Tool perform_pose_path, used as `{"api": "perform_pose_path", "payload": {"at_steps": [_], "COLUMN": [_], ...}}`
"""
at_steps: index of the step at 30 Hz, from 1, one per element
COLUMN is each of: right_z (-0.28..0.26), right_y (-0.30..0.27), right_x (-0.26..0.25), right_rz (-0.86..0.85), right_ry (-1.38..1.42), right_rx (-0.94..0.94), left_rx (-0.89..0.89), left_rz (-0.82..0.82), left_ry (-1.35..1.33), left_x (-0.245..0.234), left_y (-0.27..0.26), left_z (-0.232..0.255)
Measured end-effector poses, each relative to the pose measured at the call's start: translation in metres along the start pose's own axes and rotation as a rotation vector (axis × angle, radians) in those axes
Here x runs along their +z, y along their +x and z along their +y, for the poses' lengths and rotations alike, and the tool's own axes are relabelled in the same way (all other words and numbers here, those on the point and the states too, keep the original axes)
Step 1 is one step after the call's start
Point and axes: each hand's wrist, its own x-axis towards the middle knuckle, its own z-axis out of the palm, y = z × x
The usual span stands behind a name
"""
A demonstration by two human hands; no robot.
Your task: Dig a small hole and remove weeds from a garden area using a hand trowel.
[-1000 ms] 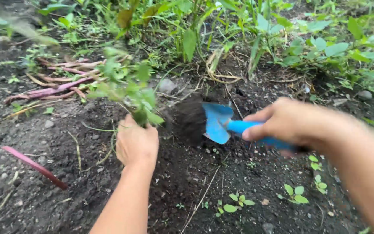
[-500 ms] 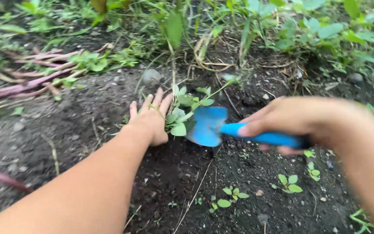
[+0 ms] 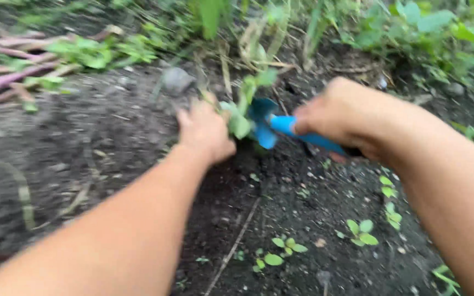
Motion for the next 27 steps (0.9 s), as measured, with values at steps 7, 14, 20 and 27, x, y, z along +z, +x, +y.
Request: {"api": "perform_pose_path", "payload": {"at_steps": [7, 14, 20, 27], "right_z": [-0.023, -0.030, 0.007, -0.018], "right_y": [-0.008, -0.009, -0.019, -0.056], "right_x": [-0.005, 0.004, 0.034, 0.040], "right_rz": [0.045, 0.049, 0.112, 0.158], "right_ry": [-0.092, -0.292, -0.355, -0.492], "right_rx": [-0.084, -0.105, -0.167, -0.201], "left_rx": [-0.019, -0.038, -0.139, -0.339], "left_rz": [-0.061, -0.108, -0.216, -0.252], "left_ry": [0.005, 0.022, -0.170, -0.564], "left_x": [0.015, 0.055, 0.030, -0.029], "left_y": [0.050, 0.003, -0.032, -0.074], "left_z": [-0.019, 0.008, 0.024, -0.014]}}
